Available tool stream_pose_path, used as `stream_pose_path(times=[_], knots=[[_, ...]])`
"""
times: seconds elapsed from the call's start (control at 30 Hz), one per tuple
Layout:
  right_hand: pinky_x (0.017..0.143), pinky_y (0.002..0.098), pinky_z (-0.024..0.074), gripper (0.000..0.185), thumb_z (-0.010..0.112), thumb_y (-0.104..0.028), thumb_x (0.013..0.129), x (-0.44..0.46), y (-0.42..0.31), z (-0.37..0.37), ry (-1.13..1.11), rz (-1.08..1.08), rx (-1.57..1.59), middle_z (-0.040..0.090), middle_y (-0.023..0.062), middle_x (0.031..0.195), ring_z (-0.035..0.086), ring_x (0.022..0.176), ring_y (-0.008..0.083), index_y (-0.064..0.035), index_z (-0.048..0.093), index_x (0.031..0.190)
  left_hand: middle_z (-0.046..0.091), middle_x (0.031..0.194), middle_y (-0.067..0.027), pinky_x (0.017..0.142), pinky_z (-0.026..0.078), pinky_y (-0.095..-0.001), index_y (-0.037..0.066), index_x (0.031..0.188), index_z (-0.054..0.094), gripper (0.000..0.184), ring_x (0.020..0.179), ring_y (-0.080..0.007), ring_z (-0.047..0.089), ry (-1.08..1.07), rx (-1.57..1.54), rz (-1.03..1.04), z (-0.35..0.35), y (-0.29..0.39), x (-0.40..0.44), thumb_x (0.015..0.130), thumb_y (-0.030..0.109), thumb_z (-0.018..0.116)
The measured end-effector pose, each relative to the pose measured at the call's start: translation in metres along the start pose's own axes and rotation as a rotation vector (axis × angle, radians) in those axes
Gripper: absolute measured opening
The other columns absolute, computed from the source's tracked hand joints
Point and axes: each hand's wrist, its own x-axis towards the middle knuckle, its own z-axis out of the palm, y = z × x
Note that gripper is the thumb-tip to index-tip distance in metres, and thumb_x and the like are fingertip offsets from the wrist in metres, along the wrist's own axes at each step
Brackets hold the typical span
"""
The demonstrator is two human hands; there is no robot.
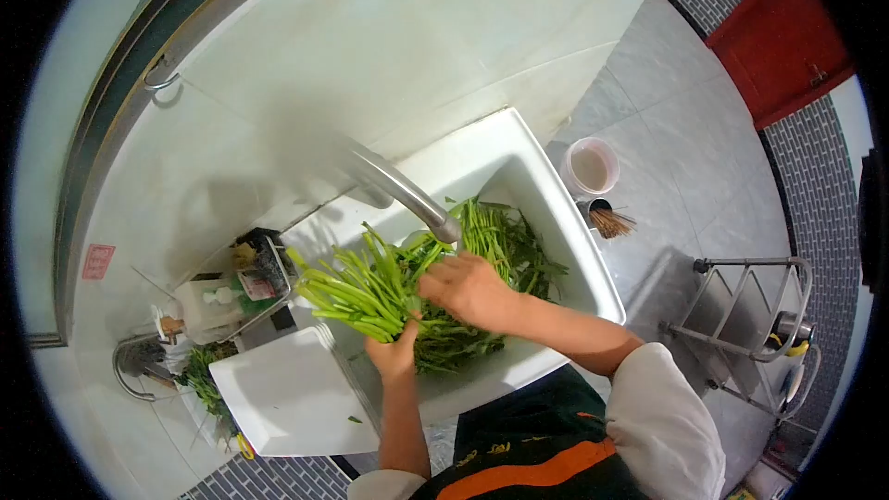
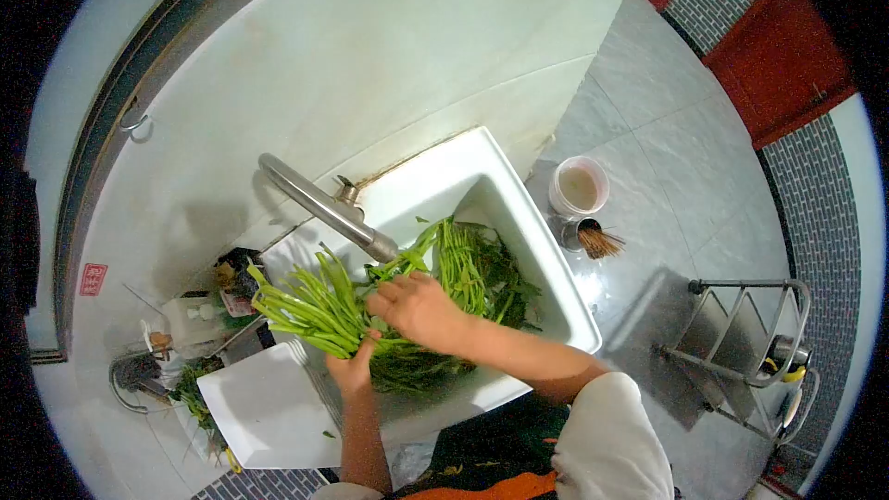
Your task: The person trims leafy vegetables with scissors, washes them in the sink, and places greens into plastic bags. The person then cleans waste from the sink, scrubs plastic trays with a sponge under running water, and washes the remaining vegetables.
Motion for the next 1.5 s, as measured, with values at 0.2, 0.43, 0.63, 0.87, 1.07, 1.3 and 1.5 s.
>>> stream_pose_path(times=[0.2,0.43,0.63,0.87,1.07,1.3,1.5], knots=[[0.058,0.0292,0.0407,0.012,0.049,-0.012,0.08,0.006,0.003,0.003,0.069,0.357,0.537,0.052,0.0052,0.076,0.052,0.067,0.018,-0.0031,0.049,0.089,0.058,0.075,-0.0095,0.065,0.045,-0.031,-0.002,0.091,0.05,0.03,0.068,-0.0187,0.056,0.072,0.023,-0.24,-0.011,0.014,-0.004,0.064,-0.003,0.063],[0.055,0.0317,0.0408,0.012,0.05,-0.012,0.079,0.009,0.013,0.039,-0.12,0.167,0.565,0.048,0.0134,0.067,0.051,0.059,0.0256,-0.002,0.047,0.083,0.058,0.076,-0.0101,0.064,0.045,-0.0284,-0.002,0.091,0.051,0.03,0.07,-0.0191,0.057,0.021,-0.056,-0.33,-0.017,0.024,-0.007,0.063,-0.004,0.062],[0.054,0.0386,0.0439,0.008,0.052,-0.013,0.075,0.001,0.039,0.038,0.061,0.307,0.161,0.051,0.0156,0.068,0.053,0.062,0.0316,-0.0052,0.052,0.079,0.058,0.076,-0.0093,0.064,0.045,-0.0295,-0.003,0.091,0.052,0.031,0.069,-0.0182,0.057,-0.032,-0.044,-0.315,-0.026,0.025,-0.003,0.061,-0.004,0.062],[0.054,0.0363,0.0447,0.018,0.052,-0.004,0.074,0.012,0.064,0.034,0.355,0.593,0.085,0.054,0.0169,0.075,0.055,0.062,0.0299,-0.0017,0.053,0.091,0.057,0.076,-0.0094,0.06,0.045,-0.0302,-0.003,0.087,0.053,0.027,0.067,-0.0177,0.056,-0.194,0.126,-0.366,-0.035,0.013,-0.008,0.061,-0.005,0.059],[0.068,0.0356,0.042,0.019,0.051,-0.015,0.078,-0.005,0.039,0.058,0.09,0.358,0.107,0.055,0.0147,0.082,0.053,0.076,0.0284,-0.0002,0.054,0.089,0.056,0.073,-0.01,0.073,0.041,-0.0355,-0.002,0.082,0.051,0.021,0.074,-0.0236,0.055,-0.042,-0.143,-0.275,-0.04,0.037,-0.012,0.061,-0.004,0.056],[0.067,0.0334,0.0393,0.017,0.058,-0.018,0.072,-0.026,-0.014,0.035,-0.072,-0.003,0.435,0.048,0.0095,0.072,0.048,0.07,0.0263,-0.0041,0.051,0.08,0.055,0.076,-0.0114,0.075,0.041,-0.0376,-0.003,0.084,0.049,0.021,0.077,-0.0253,0.055,0.069,-0.269,-0.115,-0.038,0.059,-0.01,0.063,-0.004,0.056],[0.066,0.0345,0.0381,0.02,0.058,-0.015,0.068,-0.027,-0.014,0.034,-0.083,0.044,0.345,0.049,0.0081,0.072,0.048,0.071,0.025,-0.004,0.049,0.081,0.054,0.08,-0.0116,0.078,0.041,-0.0373,-0.003,0.085,0.049,0.018,0.082,-0.0248,0.054,0.051,-0.271,-0.062,-0.037,0.057,-0.008,0.068,-0.006,0.053]])
